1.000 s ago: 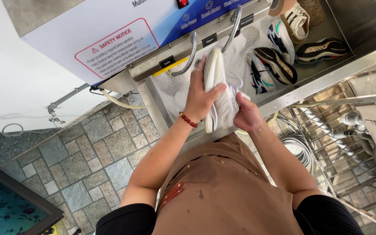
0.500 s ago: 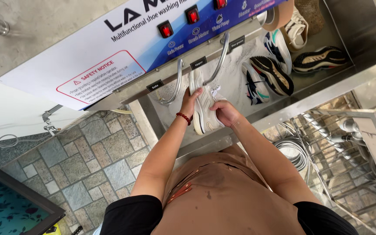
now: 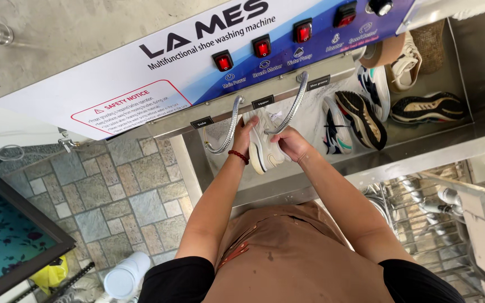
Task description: The person washes two athletic shoes using a shoe washing machine by holding each shoe under water nozzles and using a brush attachment.
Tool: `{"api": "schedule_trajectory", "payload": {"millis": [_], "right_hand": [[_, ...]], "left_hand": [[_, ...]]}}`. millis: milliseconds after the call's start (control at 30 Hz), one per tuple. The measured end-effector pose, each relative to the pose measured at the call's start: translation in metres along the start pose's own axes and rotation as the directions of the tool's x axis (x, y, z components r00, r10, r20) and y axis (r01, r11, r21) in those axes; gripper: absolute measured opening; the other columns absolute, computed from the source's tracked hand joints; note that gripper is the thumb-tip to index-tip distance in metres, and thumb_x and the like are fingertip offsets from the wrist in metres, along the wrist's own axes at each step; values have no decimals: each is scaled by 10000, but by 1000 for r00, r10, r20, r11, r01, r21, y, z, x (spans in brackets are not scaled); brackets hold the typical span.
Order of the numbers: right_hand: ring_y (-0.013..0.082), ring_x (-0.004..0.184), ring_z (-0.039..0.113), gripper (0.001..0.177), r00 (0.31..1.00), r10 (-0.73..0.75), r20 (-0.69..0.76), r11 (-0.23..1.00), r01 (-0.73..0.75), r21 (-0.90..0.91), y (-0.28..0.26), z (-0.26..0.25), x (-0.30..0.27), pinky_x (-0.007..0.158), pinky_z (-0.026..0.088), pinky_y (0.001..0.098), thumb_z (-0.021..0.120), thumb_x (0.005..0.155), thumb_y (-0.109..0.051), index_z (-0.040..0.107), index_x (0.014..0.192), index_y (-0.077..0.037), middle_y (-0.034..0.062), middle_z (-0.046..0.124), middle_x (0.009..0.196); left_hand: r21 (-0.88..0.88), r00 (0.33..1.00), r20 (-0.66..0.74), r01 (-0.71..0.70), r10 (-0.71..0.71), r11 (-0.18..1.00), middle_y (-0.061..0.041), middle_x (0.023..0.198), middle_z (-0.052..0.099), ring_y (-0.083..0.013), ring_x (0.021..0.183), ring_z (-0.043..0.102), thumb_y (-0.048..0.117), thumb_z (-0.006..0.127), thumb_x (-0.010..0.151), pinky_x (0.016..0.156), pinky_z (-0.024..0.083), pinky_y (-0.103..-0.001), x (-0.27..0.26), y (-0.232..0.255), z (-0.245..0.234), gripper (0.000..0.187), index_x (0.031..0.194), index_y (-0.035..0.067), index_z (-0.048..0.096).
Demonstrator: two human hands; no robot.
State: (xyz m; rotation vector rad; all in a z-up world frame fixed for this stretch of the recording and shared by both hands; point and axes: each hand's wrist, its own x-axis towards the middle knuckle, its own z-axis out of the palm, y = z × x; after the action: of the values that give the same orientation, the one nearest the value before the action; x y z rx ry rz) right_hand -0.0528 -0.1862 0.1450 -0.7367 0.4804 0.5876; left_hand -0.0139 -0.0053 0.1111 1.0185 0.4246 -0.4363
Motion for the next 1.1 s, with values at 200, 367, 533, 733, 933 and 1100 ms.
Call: {"api": "schedule_trajectory", "payload": {"millis": [200, 367, 533, 733, 933, 1100], "right_hand": [[233, 959, 628, 422, 1000, 26, 17, 983, -23, -183, -23, 11, -26, 888, 504, 357, 619, 730, 58, 638, 1150, 101, 132, 673, 1017], [216, 993, 635, 495, 999, 39, -36, 992, -43, -117, -52, 42, -28, 915, 505, 341, 605, 696, 58, 621, 1190, 52, 104, 677, 1049], [195, 1035, 645, 592, 999, 53, 1, 986, -52, -158, -50, 41, -45, 949, 506, 322, 588, 652, 57, 601, 1240, -10, 69, 682, 1090], [270, 943, 647, 257, 994, 75, -81, 994, -81, -67, -28, -17, -1, 864, 560, 441, 657, 912, -107, 528, 1081, 38, 142, 637, 994], [199, 968, 672, 480, 990, 140, -12, 970, -139, -198, -27, -10, -39, 883, 535, 315, 610, 674, 29, 625, 1153, 59, 102, 705, 1032], [247, 914, 659, 432, 988, 70, -135, 970, -99, -222, -37, 0, 4, 807, 547, 362, 589, 751, 17, 594, 1178, 76, 136, 677, 1001]], "left_hand": [[-140, 998, -55, 12, -20, 990, -101, 1204, 700, -225, 1075, 682, 257, 753, 877, 915, 554, -354, -25, -4, 16, 545, 1320, -3, 572], [-127, 998, -58, -10, 2, 992, -139, 1218, 659, -251, 1064, 656, 182, 704, 957, 911, 547, -386, -5, -22, 16, 490, 1355, -64, 561], [-137, 997, -72, -35, 25, 990, -123, 1276, 661, -243, 1121, 662, 153, 687, 921, 942, 549, -375, -28, -13, 22, 520, 1392, 0, 531], [-216, 998, -63, 3, -17, 976, -123, 1267, 644, -246, 1103, 654, 159, 662, 913, 936, 551, -394, -30, -6, 30, 582, 1441, -4, 477], [-134, 998, -54, -40, 33, 990, -108, 1298, 657, -229, 1154, 653, 136, 663, 888, 978, 536, -359, -43, -20, 25, 601, 1443, -10, 484], [-308, 986, 43, 168, -163, 936, -165, 1250, 646, -288, 1111, 642, 241, 650, 981, 950, 533, -406, 10, -29, 6, 560, 1426, -83, 542]]}}
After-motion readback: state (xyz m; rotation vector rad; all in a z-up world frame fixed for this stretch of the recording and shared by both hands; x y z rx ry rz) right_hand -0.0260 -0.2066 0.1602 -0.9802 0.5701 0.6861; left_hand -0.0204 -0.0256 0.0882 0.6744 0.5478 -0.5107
